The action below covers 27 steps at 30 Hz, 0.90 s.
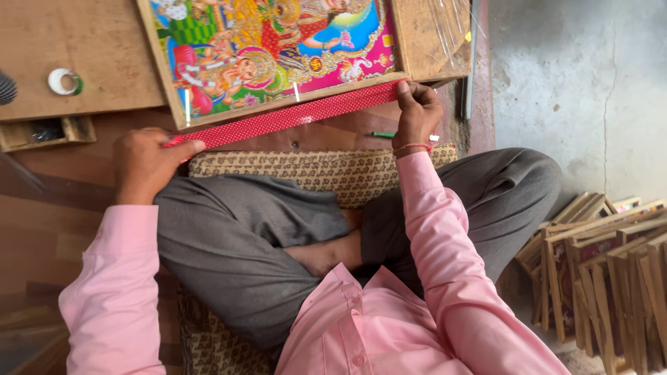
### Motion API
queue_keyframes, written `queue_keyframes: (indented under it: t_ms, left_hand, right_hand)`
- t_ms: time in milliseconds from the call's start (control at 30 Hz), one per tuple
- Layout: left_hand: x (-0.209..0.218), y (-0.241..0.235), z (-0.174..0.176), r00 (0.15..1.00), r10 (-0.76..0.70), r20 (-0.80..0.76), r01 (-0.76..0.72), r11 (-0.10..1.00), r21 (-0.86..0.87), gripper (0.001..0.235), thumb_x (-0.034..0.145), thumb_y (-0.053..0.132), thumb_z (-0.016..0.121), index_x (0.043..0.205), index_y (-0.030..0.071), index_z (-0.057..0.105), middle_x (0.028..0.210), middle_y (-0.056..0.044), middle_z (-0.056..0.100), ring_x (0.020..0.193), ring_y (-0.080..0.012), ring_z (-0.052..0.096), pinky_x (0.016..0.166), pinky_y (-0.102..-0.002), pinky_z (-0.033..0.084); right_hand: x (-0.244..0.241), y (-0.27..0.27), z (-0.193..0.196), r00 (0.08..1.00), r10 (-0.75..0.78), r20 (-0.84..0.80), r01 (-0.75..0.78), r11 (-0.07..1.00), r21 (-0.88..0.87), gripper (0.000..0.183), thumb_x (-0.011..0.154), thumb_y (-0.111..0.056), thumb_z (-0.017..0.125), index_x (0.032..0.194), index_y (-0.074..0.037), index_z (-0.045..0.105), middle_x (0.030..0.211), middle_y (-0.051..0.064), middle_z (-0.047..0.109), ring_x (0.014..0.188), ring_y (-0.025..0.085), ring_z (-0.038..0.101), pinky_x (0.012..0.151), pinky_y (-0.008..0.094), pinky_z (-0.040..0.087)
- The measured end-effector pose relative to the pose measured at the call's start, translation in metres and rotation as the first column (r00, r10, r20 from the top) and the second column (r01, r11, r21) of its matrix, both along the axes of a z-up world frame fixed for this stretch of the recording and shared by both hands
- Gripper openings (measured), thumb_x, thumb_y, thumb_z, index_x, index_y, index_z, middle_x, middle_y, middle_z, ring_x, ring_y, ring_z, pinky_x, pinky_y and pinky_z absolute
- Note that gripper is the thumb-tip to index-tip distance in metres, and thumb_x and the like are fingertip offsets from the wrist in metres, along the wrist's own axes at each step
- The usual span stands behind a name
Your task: The person sits on the floor and applies red decorative tape to the edges of a wooden picture frame containing a printed image of Hindu deities. They smooth the tape along each side, rotate the frame to access different edges, and continue wrapping the tape around the perimeter.
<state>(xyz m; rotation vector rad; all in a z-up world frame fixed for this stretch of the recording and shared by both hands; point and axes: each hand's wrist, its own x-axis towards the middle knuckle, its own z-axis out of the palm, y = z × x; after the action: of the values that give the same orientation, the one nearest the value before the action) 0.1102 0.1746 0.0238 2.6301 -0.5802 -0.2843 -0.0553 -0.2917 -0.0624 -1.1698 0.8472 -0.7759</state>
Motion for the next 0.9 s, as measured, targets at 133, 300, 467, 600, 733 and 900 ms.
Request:
queue_keyframes:
  t_ms: [133,300,467,600,733,900]
  left_hand:
    - [0.003,-0.005,-0.004,0.990,0.140,-0.006,-0.138,0.981,0.133,0.078,0.082,0.058,0.093,0.060,-0.007,0.055,0.054,-0.021,0.051,0.050,-0.0376,0.050,0.059,-0.047,0.043]
    - [0.003,-0.013,0.005,0.904,0.160,-0.396,-0.340,0.832,-0.438,0.041,0.079,0.025,0.094,0.093,0.004,0.062,0.086,-0.006,0.070,0.078,-0.0105,0.065,0.070,-0.028,0.053]
    - [0.002,-0.017,0.010,0.839,0.065,-0.540,-0.412,0.724,-0.553,0.031,0.089,0.003,0.085,0.117,-0.001,0.071,0.110,-0.007,0.074,0.095,-0.0086,0.068,0.087,-0.024,0.057]
    - [0.002,-0.016,0.008,0.834,0.072,-0.546,-0.426,0.714,-0.556,0.030,0.090,0.001,0.085,0.117,-0.002,0.072,0.110,-0.007,0.074,0.094,-0.0086,0.069,0.087,-0.024,0.057]
    - [0.001,-0.015,0.008,0.825,0.070,-0.561,-0.443,0.696,-0.565,0.029,0.090,0.001,0.084,0.118,-0.001,0.073,0.110,-0.007,0.075,0.095,-0.0087,0.069,0.088,-0.024,0.057]
    - [0.001,-0.016,0.009,0.829,0.067,-0.556,-0.441,0.688,-0.576,0.029,0.091,0.000,0.085,0.118,-0.002,0.073,0.111,-0.008,0.075,0.096,-0.0092,0.070,0.089,-0.025,0.058]
  right_hand:
    - [-0.001,0.002,0.005,0.999,0.025,0.047,-0.026,0.999,0.018,0.013,0.092,-0.005,0.080,0.086,0.001,0.070,0.081,0.005,0.070,0.071,0.011,0.061,0.067,0.025,0.051]
    - [0.001,0.000,0.018,0.998,0.007,0.057,-0.013,0.993,0.119,0.014,0.092,-0.008,0.079,0.087,0.000,0.068,0.083,0.007,0.072,0.075,0.014,0.069,0.074,0.029,0.061]
    - [0.003,-0.001,0.022,0.999,0.029,0.039,-0.034,0.992,0.124,0.014,0.093,-0.008,0.078,0.088,0.000,0.069,0.085,0.008,0.073,0.077,0.015,0.070,0.077,0.031,0.063]
    - [0.003,-0.002,0.019,0.999,0.030,0.042,-0.035,0.992,0.118,0.014,0.093,-0.007,0.079,0.088,0.000,0.069,0.085,0.008,0.073,0.078,0.015,0.070,0.078,0.032,0.063]
    - [0.003,-0.005,0.016,0.999,0.004,0.035,-0.009,0.989,0.145,0.014,0.092,-0.005,0.078,0.086,0.001,0.068,0.085,0.008,0.072,0.079,0.016,0.071,0.080,0.034,0.065]
    - [0.005,-0.006,0.016,1.000,0.005,0.024,-0.009,0.988,0.156,0.013,0.092,-0.005,0.077,0.086,0.002,0.068,0.085,0.009,0.072,0.079,0.016,0.071,0.079,0.034,0.065]
